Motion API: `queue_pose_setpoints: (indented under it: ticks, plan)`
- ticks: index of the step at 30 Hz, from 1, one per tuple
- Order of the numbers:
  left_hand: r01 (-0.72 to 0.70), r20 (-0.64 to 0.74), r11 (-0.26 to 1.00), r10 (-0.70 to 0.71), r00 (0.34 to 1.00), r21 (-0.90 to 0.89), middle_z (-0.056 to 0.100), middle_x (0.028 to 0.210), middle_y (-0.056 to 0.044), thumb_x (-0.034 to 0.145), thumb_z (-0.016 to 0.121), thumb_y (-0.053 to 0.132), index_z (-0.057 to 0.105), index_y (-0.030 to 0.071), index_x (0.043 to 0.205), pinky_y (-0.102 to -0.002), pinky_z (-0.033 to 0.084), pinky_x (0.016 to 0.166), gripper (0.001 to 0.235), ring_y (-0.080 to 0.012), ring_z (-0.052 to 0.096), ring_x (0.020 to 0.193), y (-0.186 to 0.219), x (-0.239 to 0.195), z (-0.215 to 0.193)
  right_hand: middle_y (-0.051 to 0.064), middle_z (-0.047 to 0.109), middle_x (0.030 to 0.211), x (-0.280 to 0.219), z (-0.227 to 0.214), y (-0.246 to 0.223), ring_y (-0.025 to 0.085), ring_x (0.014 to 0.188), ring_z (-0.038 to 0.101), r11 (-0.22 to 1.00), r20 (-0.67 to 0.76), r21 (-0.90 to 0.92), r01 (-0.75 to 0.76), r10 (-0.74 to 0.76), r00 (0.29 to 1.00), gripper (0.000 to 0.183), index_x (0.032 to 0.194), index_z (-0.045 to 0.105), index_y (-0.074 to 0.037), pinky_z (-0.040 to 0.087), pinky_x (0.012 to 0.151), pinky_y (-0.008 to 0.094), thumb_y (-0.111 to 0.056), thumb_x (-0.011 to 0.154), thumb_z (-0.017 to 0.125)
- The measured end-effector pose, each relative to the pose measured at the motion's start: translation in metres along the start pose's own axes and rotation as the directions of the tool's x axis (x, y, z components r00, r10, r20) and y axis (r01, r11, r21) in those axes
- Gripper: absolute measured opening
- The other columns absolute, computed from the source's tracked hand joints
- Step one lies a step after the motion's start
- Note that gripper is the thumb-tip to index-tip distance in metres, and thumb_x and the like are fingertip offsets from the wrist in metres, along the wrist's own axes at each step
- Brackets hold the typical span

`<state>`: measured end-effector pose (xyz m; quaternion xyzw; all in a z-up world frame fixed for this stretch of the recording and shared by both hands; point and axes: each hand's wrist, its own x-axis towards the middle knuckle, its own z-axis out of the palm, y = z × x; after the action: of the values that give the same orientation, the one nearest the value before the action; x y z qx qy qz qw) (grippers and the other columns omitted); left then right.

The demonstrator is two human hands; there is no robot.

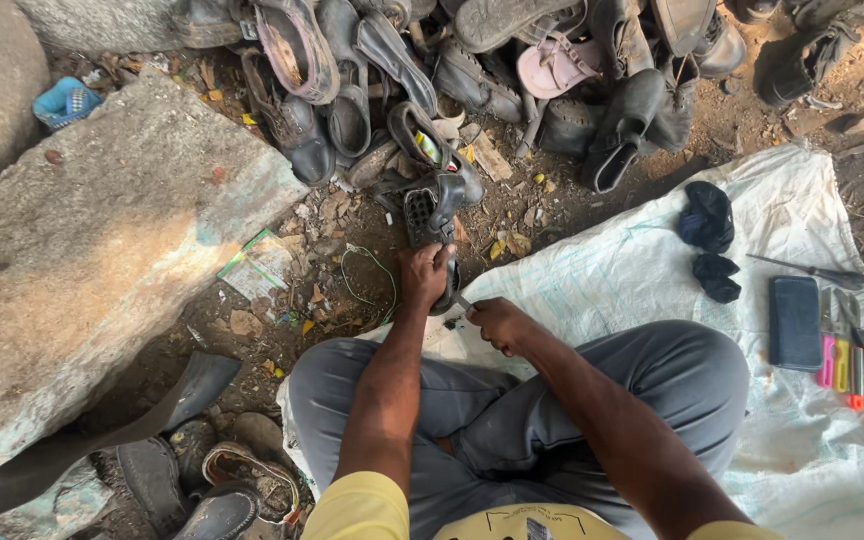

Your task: The person sits on a sack outdoors and uses a knife to scrape and clean the soles and edges of several worn shoes. They handle each shoe individually, turning them over to access different surfaces, and place them back in a pile after working on them.

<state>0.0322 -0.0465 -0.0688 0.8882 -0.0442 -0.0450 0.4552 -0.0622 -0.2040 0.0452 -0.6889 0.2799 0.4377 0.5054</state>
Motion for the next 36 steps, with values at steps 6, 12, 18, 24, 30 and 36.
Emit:
queue_pose_setpoints:
  ticks: [6, 12, 18, 24, 30, 36]
  plan:
    - [-0.103, -0.106, 0.991, 0.112, 0.988, 0.087, 0.068, 0.081, -0.02, 0.103, 0.061, 0.039, 0.065, 0.004, 0.084, -0.054, 0.046, 0.078, 0.04, -0.0459, 0.059, 0.075, 0.002, -0.008, -0.005, 0.01, 0.058, 0.061, -0.047, 0.033, 0.019, 0.023, 0.038, 0.054, 0.929, -0.099, -0.263, 0.259, -0.293, 0.951, 0.031, 0.112, 0.064, 0.0, 0.043, 0.04, 0.043, -0.029, 0.104, 0.055]
    - [-0.03, -0.196, 0.998, 0.039, 0.98, 0.05, 0.065, 0.079, -0.021, 0.103, 0.06, 0.037, 0.067, 0.008, 0.086, -0.053, 0.044, 0.082, 0.034, -0.0466, 0.058, 0.078, 0.008, -0.003, 0.004, 0.014, 0.055, 0.066, -0.067, 0.028, -0.005, 0.027, 0.043, 0.048, 0.994, -0.068, -0.073, 0.084, -0.089, 0.994, 0.031, 0.123, 0.062, -0.008, 0.04, 0.043, 0.046, -0.03, 0.103, 0.055]
    - [-0.028, -0.268, 0.995, 0.051, 0.962, 0.091, 0.064, 0.077, -0.018, 0.102, 0.056, 0.037, 0.064, 0.008, 0.082, -0.055, 0.041, 0.076, 0.037, -0.045, 0.054, 0.075, 0.009, -0.008, 0.008, 0.021, 0.065, 0.083, -0.067, 0.062, 0.001, 0.037, 0.062, 0.063, 0.947, -0.076, -0.187, 0.261, -0.279, 0.957, 0.032, 0.124, 0.06, -0.008, 0.051, 0.058, 0.05, -0.03, 0.103, 0.051]
    - [0.033, -0.337, 0.997, -0.052, 0.94, -0.063, 0.056, 0.074, -0.018, 0.108, 0.055, 0.04, 0.058, 0.005, 0.081, -0.057, 0.041, 0.075, 0.045, -0.042, 0.052, 0.072, 0.007, 0.011, 0.022, 0.026, 0.071, 0.102, -0.08, 0.089, 0.02, 0.047, 0.087, 0.072, 0.901, -0.009, -0.347, 0.262, -0.282, 0.959, 0.034, 0.129, 0.057, -0.01, 0.057, 0.078, 0.055, -0.029, 0.103, 0.05]
    - [0.151, -0.202, 0.949, -0.211, 0.956, -0.276, 0.068, 0.086, -0.019, 0.092, 0.074, 0.051, 0.068, -0.003, 0.098, -0.049, 0.053, 0.072, 0.055, -0.0365, 0.068, 0.08, 0.01, 0.012, 0.012, 0.017, 0.072, 0.114, -0.085, 0.037, 0.019, 0.037, 0.11, 0.068, 0.561, 0.209, -0.745, 0.361, -0.317, 0.925, 0.042, 0.136, 0.058, -0.016, 0.053, 0.093, 0.052, -0.028, 0.095, 0.058]
    - [0.37, -0.183, 0.923, -0.347, 0.92, 0.107, 0.068, 0.113, -0.024, 0.076, 0.086, 0.035, 0.065, -0.001, 0.111, -0.049, 0.057, 0.09, 0.055, -0.04, 0.07, 0.1, 0.047, -0.015, -0.039, 0.016, 0.076, 0.109, -0.108, -0.038, -0.028, 0.034, 0.105, 0.073, 0.592, -0.064, -0.798, 0.116, -0.276, 0.959, 0.048, 0.151, 0.047, -0.025, 0.052, 0.098, 0.051, -0.038, 0.104, 0.044]
